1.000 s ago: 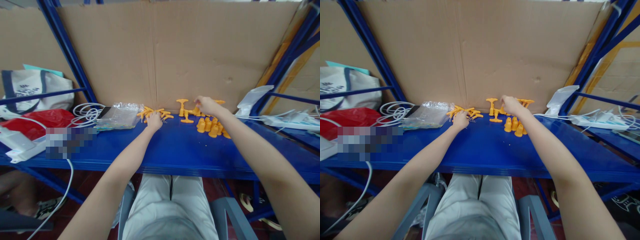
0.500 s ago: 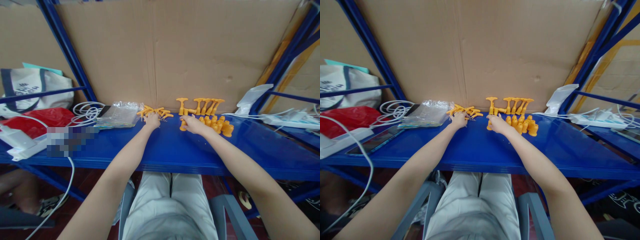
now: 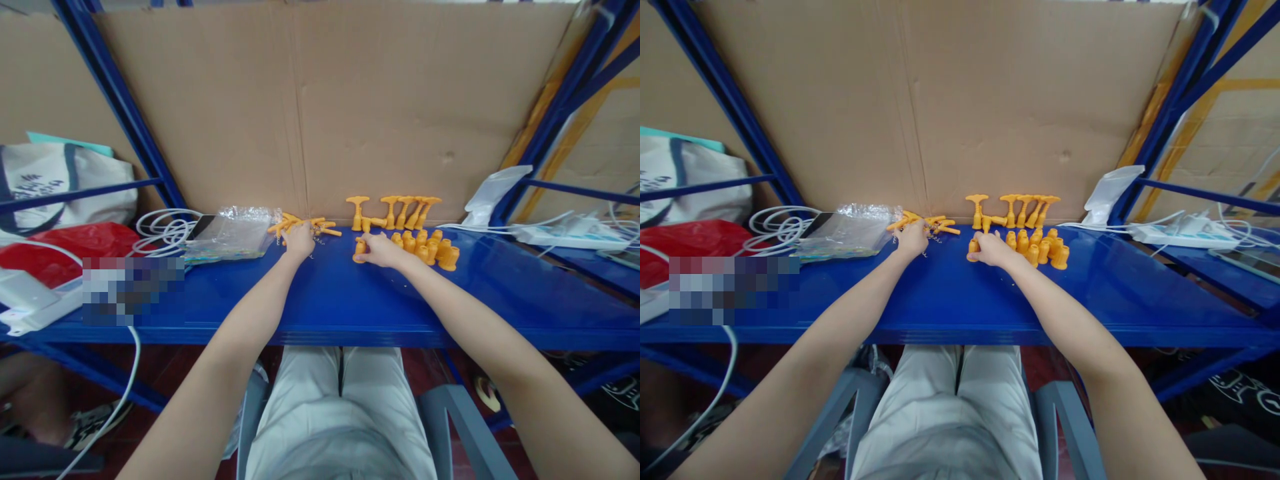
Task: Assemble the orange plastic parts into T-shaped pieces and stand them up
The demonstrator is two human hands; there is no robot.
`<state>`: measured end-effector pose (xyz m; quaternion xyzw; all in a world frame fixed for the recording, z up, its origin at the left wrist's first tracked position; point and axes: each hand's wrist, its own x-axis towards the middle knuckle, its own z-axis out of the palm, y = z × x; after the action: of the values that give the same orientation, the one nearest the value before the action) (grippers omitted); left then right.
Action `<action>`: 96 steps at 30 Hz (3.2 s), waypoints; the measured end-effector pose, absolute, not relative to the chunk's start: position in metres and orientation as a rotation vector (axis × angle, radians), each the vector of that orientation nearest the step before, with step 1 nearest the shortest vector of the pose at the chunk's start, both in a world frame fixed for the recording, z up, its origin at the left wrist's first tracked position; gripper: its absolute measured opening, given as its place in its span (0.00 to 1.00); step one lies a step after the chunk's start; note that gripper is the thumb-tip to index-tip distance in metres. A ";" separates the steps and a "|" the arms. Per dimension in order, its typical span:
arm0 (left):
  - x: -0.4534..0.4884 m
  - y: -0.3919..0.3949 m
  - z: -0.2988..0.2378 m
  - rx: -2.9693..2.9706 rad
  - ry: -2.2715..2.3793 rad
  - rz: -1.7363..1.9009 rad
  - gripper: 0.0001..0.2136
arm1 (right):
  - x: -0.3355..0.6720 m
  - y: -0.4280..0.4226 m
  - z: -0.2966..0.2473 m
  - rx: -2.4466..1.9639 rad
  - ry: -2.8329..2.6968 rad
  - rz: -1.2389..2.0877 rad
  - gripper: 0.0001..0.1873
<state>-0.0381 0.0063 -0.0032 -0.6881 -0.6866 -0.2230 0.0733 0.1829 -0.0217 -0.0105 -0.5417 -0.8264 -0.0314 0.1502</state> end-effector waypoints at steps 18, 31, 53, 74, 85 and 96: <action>-0.032 -0.015 0.020 -2.034 -1.854 -0.481 0.22 | 0.186 -0.021 -0.011 -1.341 -2.384 -0.159 0.16; -0.031 -0.009 0.010 -2.333 -1.545 -0.571 0.21 | 0.184 -0.027 -0.005 -1.405 -2.303 -0.236 0.19; -0.020 -0.013 0.001 -2.473 -1.392 -0.583 0.23 | 0.190 -0.025 -0.008 -1.498 -2.236 -0.337 0.17; -0.011 -0.015 0.002 -2.596 -1.138 -0.611 0.18 | 0.182 -0.024 -0.010 -1.375 -2.307 -0.160 0.17; -0.026 -0.008 0.004 -2.457 -1.411 -0.612 0.15 | 0.196 -0.017 -0.004 -1.470 -2.234 -0.190 0.16; -0.025 -0.006 0.001 -2.445 -1.397 -0.616 0.15 | 0.195 -0.016 -0.007 -1.418 -2.200 -0.110 0.15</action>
<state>-0.0252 -0.0061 0.0011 -0.8411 -0.4806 -0.2119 0.1292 0.1955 -0.0162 -0.0065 -0.5231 -0.8113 -0.0407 0.2580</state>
